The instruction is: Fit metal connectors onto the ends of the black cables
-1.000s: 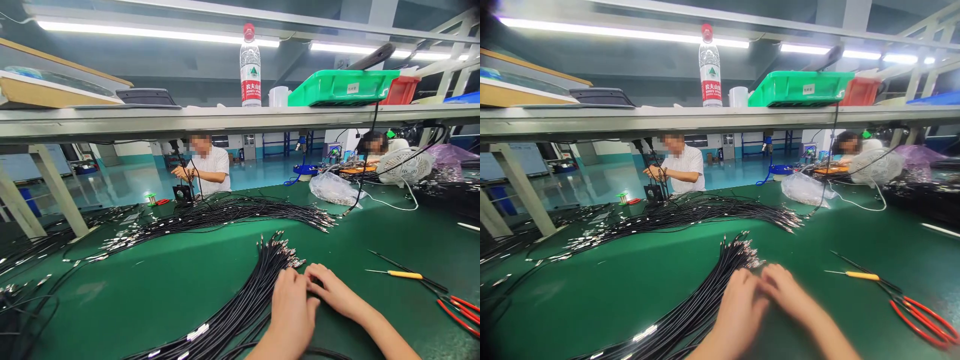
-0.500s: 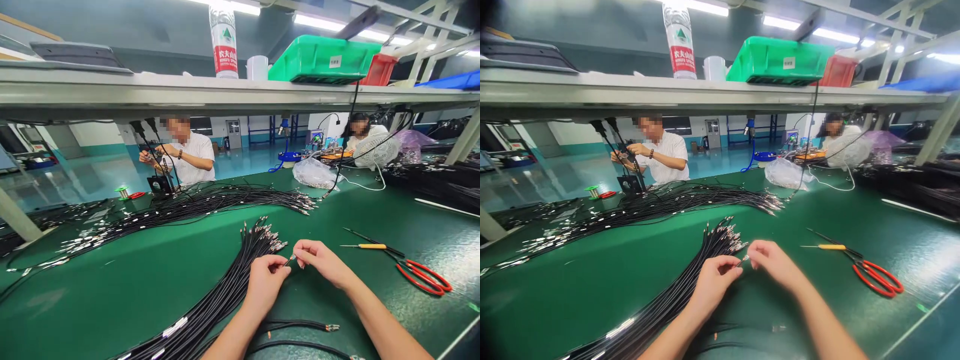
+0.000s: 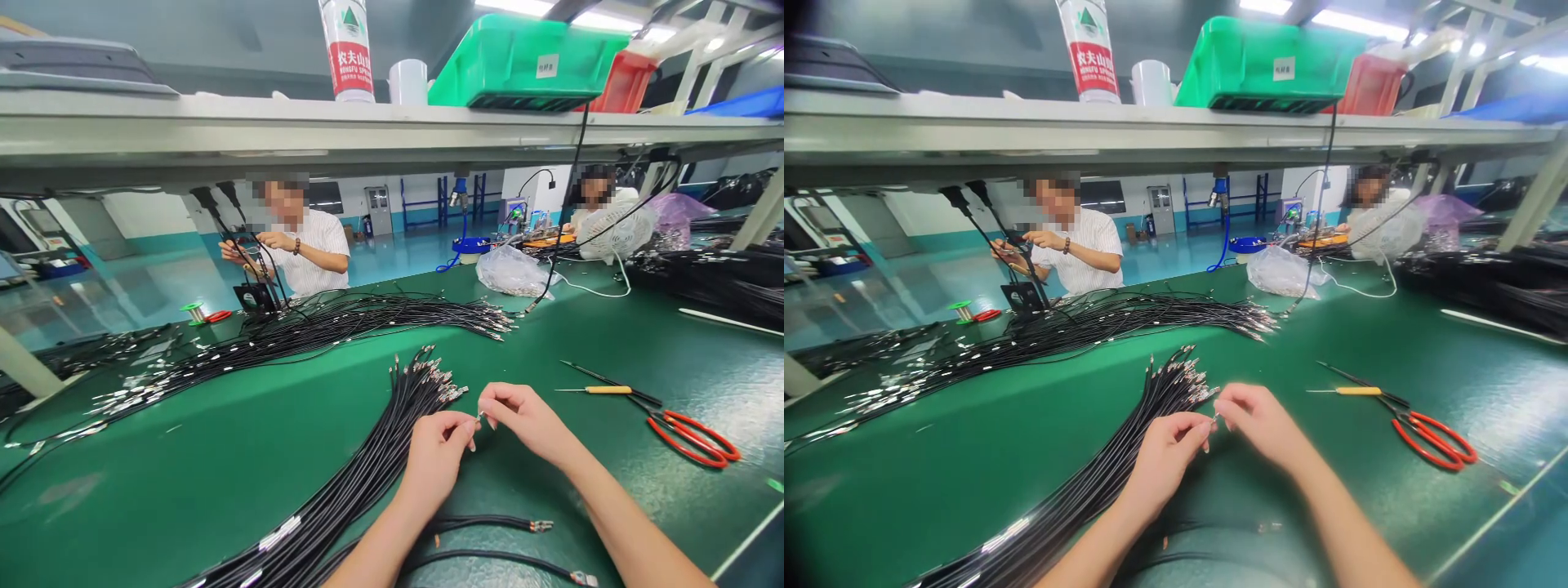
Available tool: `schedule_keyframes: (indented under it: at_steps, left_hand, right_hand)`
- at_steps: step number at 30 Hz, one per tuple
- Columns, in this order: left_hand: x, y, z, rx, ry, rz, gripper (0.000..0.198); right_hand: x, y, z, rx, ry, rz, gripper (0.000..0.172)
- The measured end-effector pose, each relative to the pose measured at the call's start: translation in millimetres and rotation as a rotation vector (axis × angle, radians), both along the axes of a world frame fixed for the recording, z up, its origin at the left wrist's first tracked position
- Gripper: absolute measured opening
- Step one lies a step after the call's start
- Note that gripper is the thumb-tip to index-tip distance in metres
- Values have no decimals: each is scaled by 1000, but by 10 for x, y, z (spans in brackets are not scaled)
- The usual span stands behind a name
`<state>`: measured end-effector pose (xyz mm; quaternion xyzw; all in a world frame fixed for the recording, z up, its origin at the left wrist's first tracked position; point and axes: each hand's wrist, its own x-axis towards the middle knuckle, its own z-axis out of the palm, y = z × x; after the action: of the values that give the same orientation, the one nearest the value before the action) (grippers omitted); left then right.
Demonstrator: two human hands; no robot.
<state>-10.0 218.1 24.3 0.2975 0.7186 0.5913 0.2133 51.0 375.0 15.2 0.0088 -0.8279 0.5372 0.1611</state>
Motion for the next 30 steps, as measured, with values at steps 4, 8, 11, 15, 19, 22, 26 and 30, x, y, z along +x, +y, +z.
schedule_keyframes:
  at_steps: [4,8,11,15,19,22,26,30]
  left_hand:
    - [-7,12,-29,24,-65,-39,24]
    - [1,20,4,38,-174,-20,25]
    - [5,11,48,41,-222,-29,25]
    - [0,-12,74,50,-266,-60,21]
    - [2,-24,68,68,-292,-75,22]
    - [11,-24,73,89,-269,-68,23]
    - [15,-24,78,89,-246,-73,21]
    - [-6,-26,52,95,-308,-102,20]
  right_hand:
    - [-17,-35,2,75,10,-67,35]
    - [-18,-58,11,111,5,-92,36]
    - [-8,-59,17,100,3,-74,36]
    - [9,-60,33,40,-13,-21,36]
    - [17,-72,55,-1,-23,10,36]
    - [15,-81,58,-12,-27,14,37]
    - [8,-72,28,-46,-29,27,37]
    - [-1,-51,-11,-99,-34,41,37]
